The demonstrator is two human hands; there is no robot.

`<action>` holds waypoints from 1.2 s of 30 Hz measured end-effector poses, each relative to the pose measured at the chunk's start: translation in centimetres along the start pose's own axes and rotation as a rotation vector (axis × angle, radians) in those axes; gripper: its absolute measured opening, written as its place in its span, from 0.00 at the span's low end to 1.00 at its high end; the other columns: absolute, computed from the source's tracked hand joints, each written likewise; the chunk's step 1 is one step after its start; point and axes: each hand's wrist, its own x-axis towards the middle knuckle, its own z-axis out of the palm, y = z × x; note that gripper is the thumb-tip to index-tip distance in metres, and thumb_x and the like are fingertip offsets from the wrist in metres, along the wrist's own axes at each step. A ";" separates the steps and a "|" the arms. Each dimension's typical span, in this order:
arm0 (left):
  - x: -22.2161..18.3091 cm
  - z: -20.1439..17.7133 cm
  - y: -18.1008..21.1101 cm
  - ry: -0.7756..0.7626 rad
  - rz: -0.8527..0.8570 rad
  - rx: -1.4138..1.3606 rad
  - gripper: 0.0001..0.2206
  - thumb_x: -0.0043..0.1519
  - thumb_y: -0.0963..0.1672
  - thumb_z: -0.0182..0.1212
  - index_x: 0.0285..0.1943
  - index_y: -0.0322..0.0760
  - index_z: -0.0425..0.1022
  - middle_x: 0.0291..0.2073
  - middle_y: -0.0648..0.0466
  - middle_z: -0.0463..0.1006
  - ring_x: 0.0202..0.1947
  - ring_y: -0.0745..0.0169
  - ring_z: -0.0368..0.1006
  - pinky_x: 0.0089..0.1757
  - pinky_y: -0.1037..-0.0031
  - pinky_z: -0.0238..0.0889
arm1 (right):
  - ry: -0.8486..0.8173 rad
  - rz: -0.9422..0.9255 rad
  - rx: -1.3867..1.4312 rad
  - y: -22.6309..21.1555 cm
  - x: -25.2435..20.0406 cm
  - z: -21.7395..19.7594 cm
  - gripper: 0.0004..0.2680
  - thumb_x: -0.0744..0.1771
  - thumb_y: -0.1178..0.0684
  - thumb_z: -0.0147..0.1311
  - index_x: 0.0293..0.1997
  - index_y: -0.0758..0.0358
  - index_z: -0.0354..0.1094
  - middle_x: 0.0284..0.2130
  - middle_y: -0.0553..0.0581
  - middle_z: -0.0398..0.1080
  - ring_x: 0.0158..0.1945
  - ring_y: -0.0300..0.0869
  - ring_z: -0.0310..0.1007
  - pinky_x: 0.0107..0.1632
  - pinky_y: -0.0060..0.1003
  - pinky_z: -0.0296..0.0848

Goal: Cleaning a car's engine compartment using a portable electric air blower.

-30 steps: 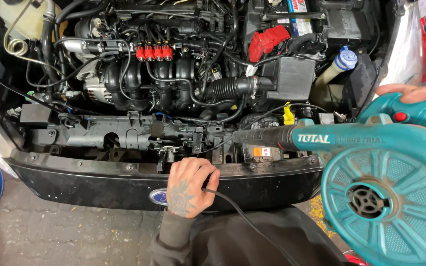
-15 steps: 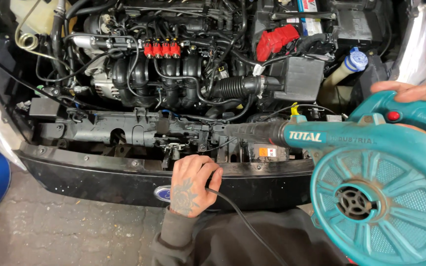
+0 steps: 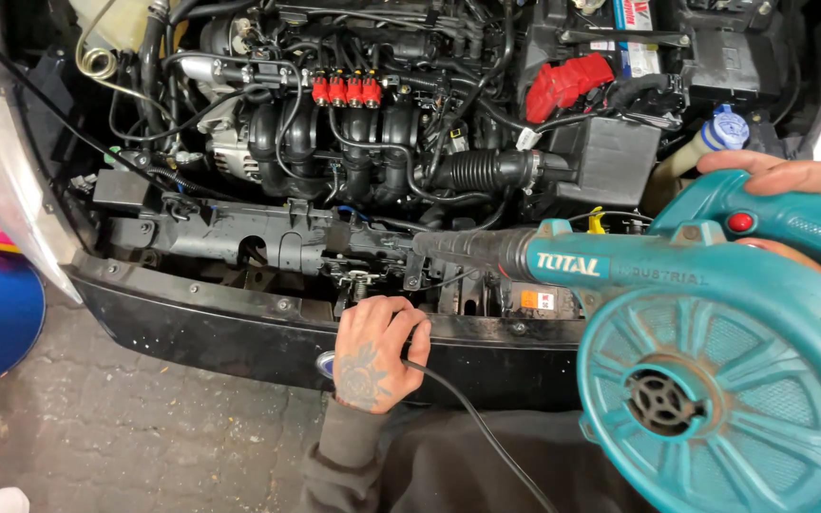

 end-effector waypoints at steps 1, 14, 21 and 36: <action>0.5 -0.6 0.7 0.013 -0.029 -0.044 0.05 0.56 0.41 0.64 0.39 0.41 0.77 0.41 0.57 0.76 0.42 0.57 0.70 0.46 0.66 0.61 | -0.007 -0.015 -0.005 -2.9 1.5 5.3 0.21 0.59 0.70 0.50 0.57 0.66 0.58 0.75 0.73 0.55 0.63 0.56 0.70 0.62 0.45 0.76; 0.6 -0.8 0.8 0.022 -0.030 -0.023 0.05 0.56 0.42 0.64 0.40 0.41 0.77 0.42 0.57 0.76 0.44 0.57 0.71 0.47 0.67 0.61 | 0.010 -0.181 -0.282 -11.2 4.1 13.1 0.17 0.60 0.65 0.61 0.50 0.76 0.62 0.49 0.71 0.72 0.69 0.60 0.72 0.63 0.46 0.79; 0.6 -0.8 0.7 0.013 -0.023 -0.052 0.05 0.58 0.42 0.64 0.41 0.41 0.76 0.42 0.57 0.75 0.44 0.57 0.70 0.47 0.67 0.61 | 0.009 -0.260 -0.276 -12.1 5.3 14.6 0.18 0.59 0.65 0.63 0.51 0.75 0.61 0.57 0.75 0.69 0.65 0.60 0.74 0.63 0.46 0.77; 0.5 -0.6 0.6 0.008 -0.042 -0.045 0.04 0.59 0.43 0.63 0.40 0.41 0.77 0.41 0.57 0.74 0.44 0.57 0.70 0.47 0.66 0.62 | -0.102 -0.202 -0.251 -13.2 6.0 15.3 0.19 0.58 0.62 0.60 0.52 0.73 0.61 0.66 0.77 0.64 0.69 0.59 0.69 0.66 0.47 0.73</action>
